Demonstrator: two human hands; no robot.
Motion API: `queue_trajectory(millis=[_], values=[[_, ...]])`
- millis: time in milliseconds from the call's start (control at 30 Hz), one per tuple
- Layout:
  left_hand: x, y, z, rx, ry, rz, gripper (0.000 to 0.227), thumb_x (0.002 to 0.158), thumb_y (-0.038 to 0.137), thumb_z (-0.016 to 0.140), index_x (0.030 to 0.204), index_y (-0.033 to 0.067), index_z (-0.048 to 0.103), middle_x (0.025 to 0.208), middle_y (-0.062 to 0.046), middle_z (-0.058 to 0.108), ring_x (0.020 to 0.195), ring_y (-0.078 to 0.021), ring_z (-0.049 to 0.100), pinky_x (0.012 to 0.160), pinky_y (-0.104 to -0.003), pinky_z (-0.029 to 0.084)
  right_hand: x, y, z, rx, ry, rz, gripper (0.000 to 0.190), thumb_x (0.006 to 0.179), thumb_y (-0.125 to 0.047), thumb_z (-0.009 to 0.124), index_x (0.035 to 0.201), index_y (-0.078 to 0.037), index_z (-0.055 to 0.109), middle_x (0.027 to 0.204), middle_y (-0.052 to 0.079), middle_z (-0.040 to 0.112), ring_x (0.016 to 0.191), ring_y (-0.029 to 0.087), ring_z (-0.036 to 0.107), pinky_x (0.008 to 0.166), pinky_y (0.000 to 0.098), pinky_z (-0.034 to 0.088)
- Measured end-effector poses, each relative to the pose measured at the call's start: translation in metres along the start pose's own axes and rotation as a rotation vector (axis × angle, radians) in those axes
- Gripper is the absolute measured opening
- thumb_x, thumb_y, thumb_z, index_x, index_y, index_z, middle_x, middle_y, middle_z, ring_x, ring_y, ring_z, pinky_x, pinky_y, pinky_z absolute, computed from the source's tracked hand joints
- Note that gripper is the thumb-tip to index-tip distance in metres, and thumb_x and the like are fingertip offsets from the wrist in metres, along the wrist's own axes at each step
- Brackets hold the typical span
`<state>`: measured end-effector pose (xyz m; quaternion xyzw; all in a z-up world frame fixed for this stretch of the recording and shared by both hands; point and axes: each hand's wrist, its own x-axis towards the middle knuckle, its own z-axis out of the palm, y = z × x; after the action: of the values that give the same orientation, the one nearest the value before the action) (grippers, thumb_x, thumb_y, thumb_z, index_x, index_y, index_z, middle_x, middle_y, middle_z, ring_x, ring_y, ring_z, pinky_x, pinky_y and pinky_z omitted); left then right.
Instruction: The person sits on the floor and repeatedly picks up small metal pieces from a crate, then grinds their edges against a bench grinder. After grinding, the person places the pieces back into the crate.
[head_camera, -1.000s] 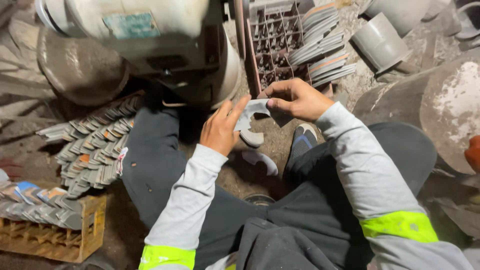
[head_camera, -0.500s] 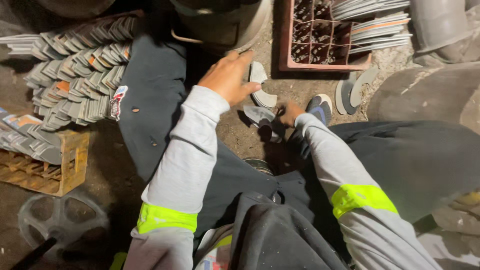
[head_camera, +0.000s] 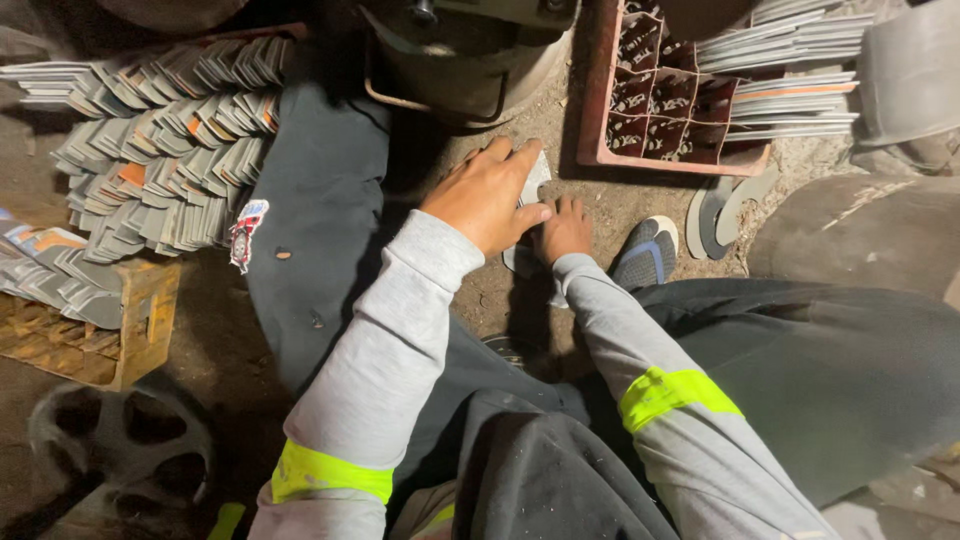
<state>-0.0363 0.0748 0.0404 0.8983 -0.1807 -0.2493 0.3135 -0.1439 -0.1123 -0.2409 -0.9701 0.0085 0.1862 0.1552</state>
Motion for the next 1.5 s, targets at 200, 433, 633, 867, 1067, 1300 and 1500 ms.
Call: queue_trajectory(millis=[200,433,633,867,1067,1300,1500], values=[[0.003,-0.001,0.003,0.005,-0.027,-0.008,0.073,0.081,0.031,0.082,0.142,0.0042,0.051,0.122,-0.021,0.061,0.114,-0.0426,0.061,0.094,-0.048,0.051,0.003,0.021,0.027,0.123,0.034,-0.084,0.042,0.078,-0.018,0.079,0.118,-0.009,0.069,0.114,0.020,0.069,0.104,0.044,0.065,0.089,0.0519,0.052],[0.004,-0.007,0.009,0.018,-0.049,0.021,0.072,0.080,0.032,0.083,0.140,0.0066,0.053,0.126,-0.020,0.060,0.121,-0.0405,0.056,0.100,-0.047,0.047,0.013,0.023,-0.032,0.230,-0.034,-0.123,0.039,0.079,-0.021,0.080,0.116,-0.010,0.073,0.110,0.021,0.070,0.103,0.045,0.066,0.092,0.0483,0.053],[0.013,-0.009,0.024,0.065,-0.021,-0.012,0.082,0.078,0.035,0.085,0.144,0.0053,0.047,0.132,-0.025,0.056,0.129,-0.0418,0.049,0.108,-0.044,0.042,0.025,0.017,-0.194,0.064,0.173,-0.318,0.070,0.055,-0.010,0.088,0.123,-0.007,0.070,0.134,0.029,0.053,0.120,0.046,0.055,0.103,0.0446,0.048],[0.017,0.006,0.045,-0.521,-0.338,0.224,0.056,0.106,0.033,0.054,0.152,0.0036,0.044,0.137,-0.018,0.063,0.129,-0.0282,0.058,0.108,-0.038,0.044,-0.025,0.009,-0.348,0.409,0.091,-0.422,0.029,0.090,0.002,0.067,0.118,-0.003,0.065,0.107,0.017,0.055,0.097,0.031,0.060,0.085,0.0387,0.051],[0.020,0.027,0.030,-0.964,-0.568,0.178,0.038,0.110,0.021,0.058,0.135,-0.0067,0.061,0.117,-0.017,0.072,0.102,-0.0227,0.072,0.090,-0.032,0.060,-0.025,-0.003,-0.373,0.724,0.296,-0.557,0.027,0.093,0.002,0.068,0.118,-0.004,0.063,0.116,0.011,0.050,0.108,0.025,0.056,0.096,0.0356,0.051],[0.045,0.045,0.036,-1.141,-0.099,0.193,0.044,0.100,0.015,0.067,0.138,-0.0041,0.057,0.122,-0.009,0.066,0.105,-0.0144,0.064,0.088,-0.032,0.057,0.000,-0.021,-0.349,0.801,0.472,-0.357,0.047,0.092,-0.006,0.068,0.139,-0.002,0.059,0.132,0.016,0.064,0.124,0.029,0.064,0.108,0.0365,0.049],[0.075,0.034,0.035,-0.911,0.131,0.191,0.046,0.103,0.023,0.067,0.138,-0.0067,0.058,0.122,-0.007,0.068,0.107,-0.0118,0.060,0.094,-0.025,0.050,0.037,-0.026,-0.344,0.712,0.508,-0.424,0.053,0.086,-0.001,0.061,0.139,0.002,0.058,0.134,0.021,0.061,0.126,0.037,0.061,0.110,0.0394,0.047]])
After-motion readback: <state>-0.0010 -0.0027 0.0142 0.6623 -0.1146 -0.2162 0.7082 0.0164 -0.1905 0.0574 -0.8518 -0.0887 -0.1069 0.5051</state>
